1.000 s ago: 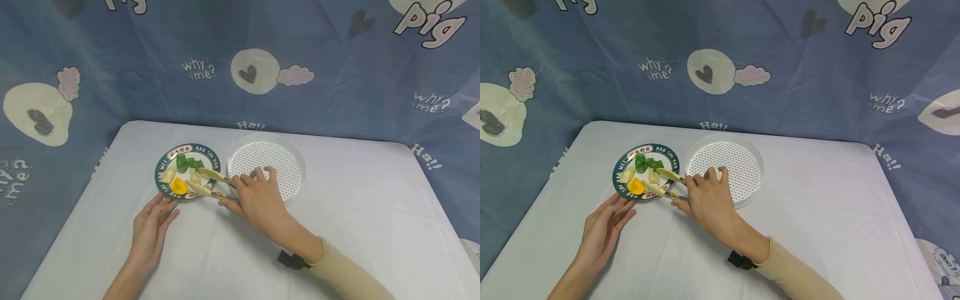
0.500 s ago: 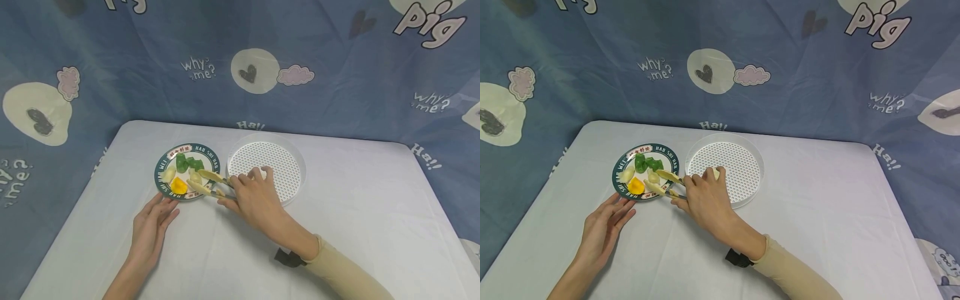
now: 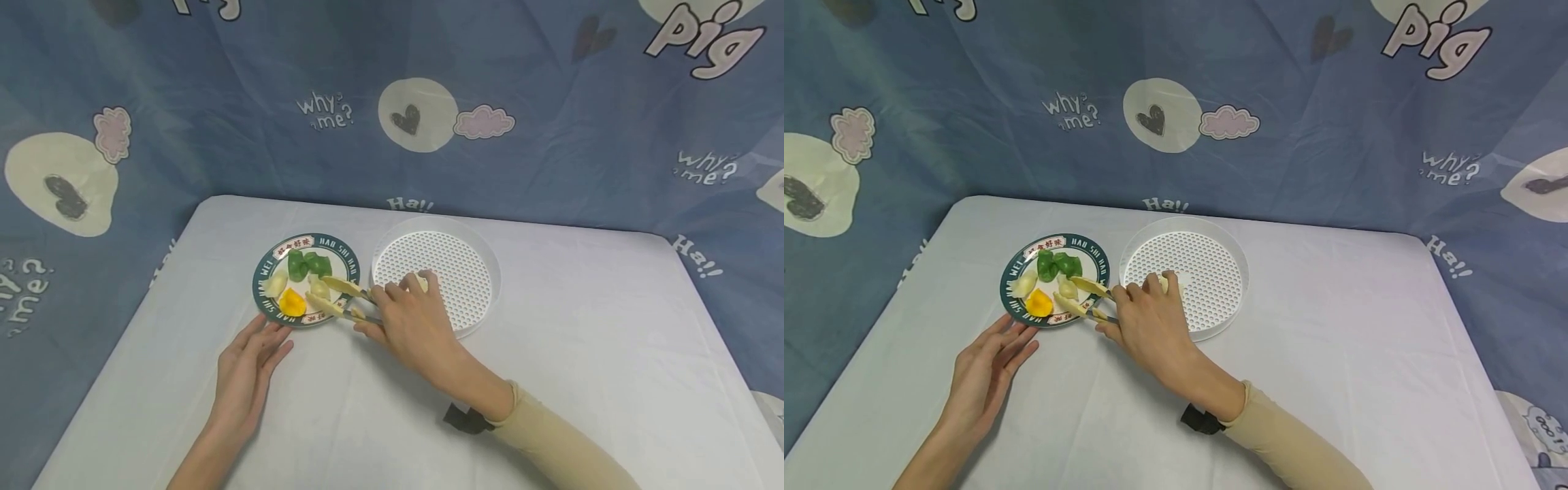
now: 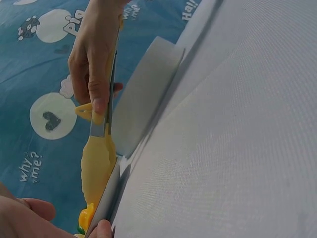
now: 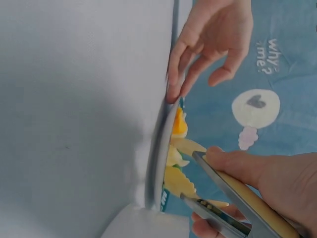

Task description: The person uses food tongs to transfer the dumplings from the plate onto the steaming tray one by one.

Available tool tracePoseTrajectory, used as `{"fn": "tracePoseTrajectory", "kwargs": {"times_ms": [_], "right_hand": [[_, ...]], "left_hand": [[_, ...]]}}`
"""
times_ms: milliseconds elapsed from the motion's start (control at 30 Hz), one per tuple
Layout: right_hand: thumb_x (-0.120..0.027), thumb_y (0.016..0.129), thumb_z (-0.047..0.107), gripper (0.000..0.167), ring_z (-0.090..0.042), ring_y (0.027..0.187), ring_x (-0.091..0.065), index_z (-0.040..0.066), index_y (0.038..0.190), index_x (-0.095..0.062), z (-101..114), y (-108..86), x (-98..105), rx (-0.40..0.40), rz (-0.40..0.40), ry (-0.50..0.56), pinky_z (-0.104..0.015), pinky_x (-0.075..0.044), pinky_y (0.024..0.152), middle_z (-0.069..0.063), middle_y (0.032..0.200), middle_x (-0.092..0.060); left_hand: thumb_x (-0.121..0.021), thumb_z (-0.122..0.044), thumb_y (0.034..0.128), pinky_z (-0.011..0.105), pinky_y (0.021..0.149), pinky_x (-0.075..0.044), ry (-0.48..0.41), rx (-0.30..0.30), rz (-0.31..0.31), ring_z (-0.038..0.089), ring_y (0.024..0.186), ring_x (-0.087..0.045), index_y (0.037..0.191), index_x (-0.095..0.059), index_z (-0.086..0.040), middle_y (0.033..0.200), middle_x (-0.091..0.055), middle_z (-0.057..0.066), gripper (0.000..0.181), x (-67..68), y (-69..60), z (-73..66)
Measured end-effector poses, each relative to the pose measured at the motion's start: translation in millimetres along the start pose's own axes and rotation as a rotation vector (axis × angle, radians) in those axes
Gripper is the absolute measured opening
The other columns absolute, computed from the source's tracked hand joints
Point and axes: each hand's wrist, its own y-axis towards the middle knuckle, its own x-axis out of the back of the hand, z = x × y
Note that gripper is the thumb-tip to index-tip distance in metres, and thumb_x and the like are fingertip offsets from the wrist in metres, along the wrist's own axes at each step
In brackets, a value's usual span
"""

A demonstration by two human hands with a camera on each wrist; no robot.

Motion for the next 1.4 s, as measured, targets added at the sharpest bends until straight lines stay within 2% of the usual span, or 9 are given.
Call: {"fn": "tracePoseTrajectory", "kwargs": {"times_ms": [367,700,933,1200,1400], "right_hand": [[-0.063,0.1,0.066,0.048,-0.023,0.089,-0.063,0.02,0.112,-0.069,-1.4,-0.9,-2.1,0.01,-0.023,0.005,-0.05,-0.057,0.099,0.003,0.088,-0.072],[-0.062,0.099,0.069,0.047,-0.02,0.09,-0.064,0.024,0.112,-0.069,-6.0,1.8,-2.1,-0.012,-0.001,0.021,-0.049,-0.055,0.096,0.007,0.09,-0.074],[-0.064,0.098,0.068,0.046,-0.02,0.088,-0.064,0.025,0.11,-0.069,-6.8,1.5,-3.2,-0.008,-0.028,0.018,-0.048,-0.054,0.093,0.006,0.09,-0.075],[-0.059,0.101,0.068,0.047,-0.021,0.093,-0.065,0.023,0.108,-0.067,-12.1,-0.3,2.4,-0.029,0.01,0.043,-0.054,-0.054,0.103,0.005,0.097,-0.078],[-0.057,0.102,0.07,0.049,-0.023,0.097,-0.064,0.024,0.116,-0.069,-18.8,-2.0,12.9,-0.061,0.053,0.083,-0.057,-0.052,0.107,0.005,0.104,-0.079]], "left_hand": [[-0.038,-0.017,0.114,0.013,0.117,-0.055,0.002,-0.002,0.0,0.018,0.16,-0.042,0.175,-0.003,-0.013,0.179,-0.025,0.011,0.07,-0.2,0.3,0.9],[-0.039,-0.016,0.1133,0.012,0.117,-0.055,0.013,-0.008,-0.003,0.019,0.16,-0.043,0.175,-0.004,-0.012,0.179,-0.026,0.011,0.071,-0.2,1.0,1.2],[-0.039,-0.016,0.1133,0.013,0.117,-0.055,0.002,-0.011,-0.003,0.019,0.159,-0.043,0.174,-0.005,-0.012,0.178,-0.027,0.012,0.07,-0.4,0.7,1.2],[-0.039,-0.015,0.1131,0.013,0.117,-0.054,-0.006,-0.014,0.0,0.019,0.158,-0.044,0.174,-0.005,-0.012,0.177,-0.028,0.012,0.07,-0.7,0.7,1.3],[-0.04,-0.015,0.1129,0.013,0.117,-0.055,-0.002,-0.007,-0.01,0.018,0.158,-0.044,0.174,-0.006,-0.012,0.178,-0.028,0.012,0.07,-0.7,0.9,0.8]]}}
